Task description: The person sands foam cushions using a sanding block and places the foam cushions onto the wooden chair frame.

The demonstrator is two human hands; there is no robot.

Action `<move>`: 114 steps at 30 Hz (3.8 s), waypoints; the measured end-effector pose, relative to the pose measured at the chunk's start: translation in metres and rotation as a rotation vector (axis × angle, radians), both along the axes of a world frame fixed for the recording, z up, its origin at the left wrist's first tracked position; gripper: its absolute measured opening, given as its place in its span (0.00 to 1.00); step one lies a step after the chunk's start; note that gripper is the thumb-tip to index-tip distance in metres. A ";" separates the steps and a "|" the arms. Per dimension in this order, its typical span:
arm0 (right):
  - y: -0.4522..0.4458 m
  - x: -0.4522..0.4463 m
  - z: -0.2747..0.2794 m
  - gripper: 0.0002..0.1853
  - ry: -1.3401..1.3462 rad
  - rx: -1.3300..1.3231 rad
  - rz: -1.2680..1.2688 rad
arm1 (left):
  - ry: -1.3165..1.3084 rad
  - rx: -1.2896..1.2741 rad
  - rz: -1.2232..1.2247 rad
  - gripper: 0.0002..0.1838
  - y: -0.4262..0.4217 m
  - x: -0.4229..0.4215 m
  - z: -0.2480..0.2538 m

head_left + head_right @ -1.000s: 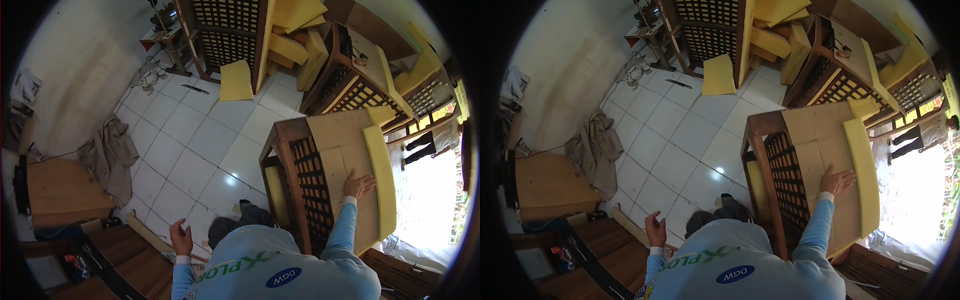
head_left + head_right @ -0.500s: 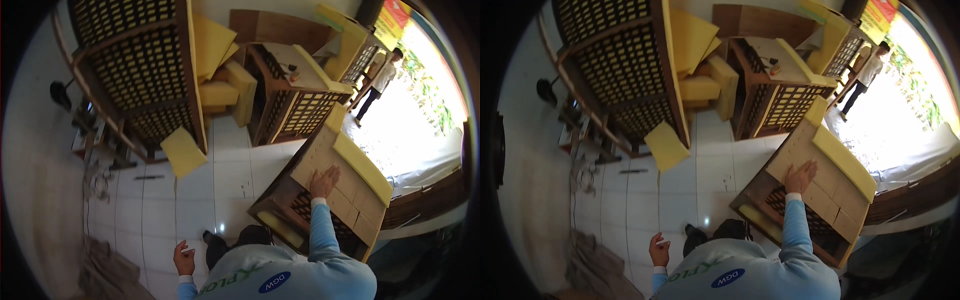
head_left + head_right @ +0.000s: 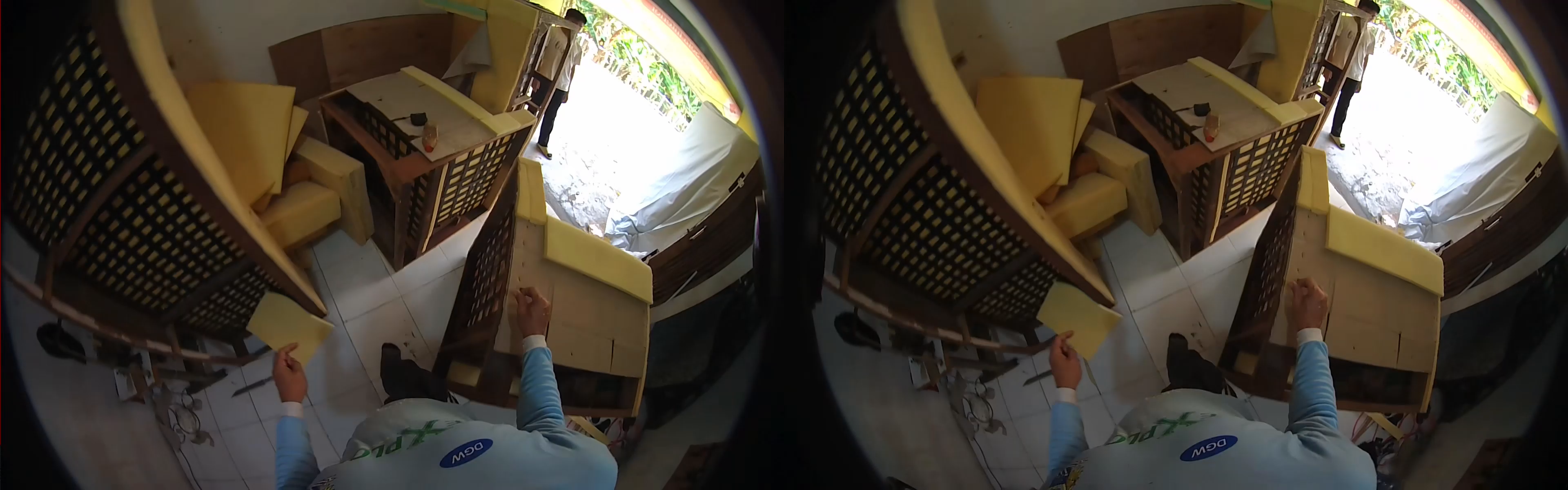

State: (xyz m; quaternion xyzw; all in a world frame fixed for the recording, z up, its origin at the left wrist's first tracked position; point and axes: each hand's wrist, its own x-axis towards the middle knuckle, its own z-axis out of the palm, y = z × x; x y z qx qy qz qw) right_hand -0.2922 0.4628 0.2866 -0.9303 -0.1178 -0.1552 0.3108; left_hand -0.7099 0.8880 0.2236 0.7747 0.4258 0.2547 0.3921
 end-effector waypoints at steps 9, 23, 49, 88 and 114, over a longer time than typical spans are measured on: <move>0.173 0.109 0.002 0.16 0.259 0.202 0.260 | -0.024 0.092 -0.649 0.22 -0.002 0.269 0.043; 0.417 0.326 -0.003 0.39 0.044 -0.003 0.013 | -0.276 0.064 -0.896 0.23 0.187 0.670 0.055; 0.070 0.048 0.001 0.27 -0.217 0.086 -1.484 | -0.299 -0.023 -1.459 0.41 0.046 0.810 0.067; 0.178 0.125 -0.002 0.24 0.034 -0.087 -0.868 | -0.079 0.475 -0.677 0.47 0.230 0.681 -0.007; 0.149 -0.078 -0.090 0.32 -0.911 1.990 -1.469 | 0.400 -1.314 -1.011 0.31 -0.158 0.869 -0.017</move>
